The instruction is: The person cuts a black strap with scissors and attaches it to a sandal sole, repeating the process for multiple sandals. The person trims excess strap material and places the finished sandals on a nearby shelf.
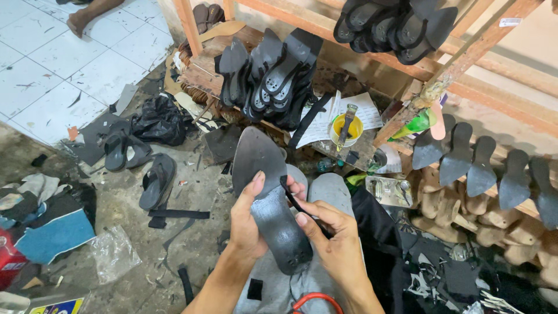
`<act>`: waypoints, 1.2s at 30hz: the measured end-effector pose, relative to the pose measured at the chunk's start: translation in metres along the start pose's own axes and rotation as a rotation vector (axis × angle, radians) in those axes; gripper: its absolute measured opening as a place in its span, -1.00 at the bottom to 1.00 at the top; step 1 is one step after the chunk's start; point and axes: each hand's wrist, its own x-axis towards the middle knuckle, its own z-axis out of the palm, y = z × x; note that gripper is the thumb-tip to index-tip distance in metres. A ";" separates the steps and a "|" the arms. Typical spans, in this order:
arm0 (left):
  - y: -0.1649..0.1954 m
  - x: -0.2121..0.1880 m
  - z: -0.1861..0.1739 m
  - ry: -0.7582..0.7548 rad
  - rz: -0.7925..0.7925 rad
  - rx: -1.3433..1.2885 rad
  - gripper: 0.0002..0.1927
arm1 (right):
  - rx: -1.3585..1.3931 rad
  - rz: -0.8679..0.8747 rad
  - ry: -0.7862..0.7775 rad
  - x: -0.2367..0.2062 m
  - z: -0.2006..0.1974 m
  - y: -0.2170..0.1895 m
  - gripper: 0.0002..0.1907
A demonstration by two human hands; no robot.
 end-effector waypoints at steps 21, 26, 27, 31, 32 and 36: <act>-0.009 0.015 -0.013 -0.004 0.092 0.083 -0.44 | 0.005 -0.101 -0.053 0.004 0.004 -0.001 -0.65; 0.003 0.002 0.001 -0.098 -0.032 0.158 -0.45 | 0.260 0.078 0.072 0.005 0.012 0.013 -0.66; 0.001 -0.001 0.003 -0.098 -0.048 0.179 -0.47 | 0.326 0.081 0.090 0.004 0.014 0.015 -0.65; -0.011 0.001 0.005 -0.011 -0.028 0.197 -0.52 | 0.272 -0.004 0.035 0.007 0.014 0.018 -0.63; -0.013 0.002 0.003 0.015 0.000 0.214 -0.54 | 0.239 0.009 0.020 0.008 0.012 0.018 -0.65; -0.015 0.008 -0.002 0.091 0.037 0.243 -0.56 | -0.064 -0.112 -0.050 0.013 0.000 0.011 -0.75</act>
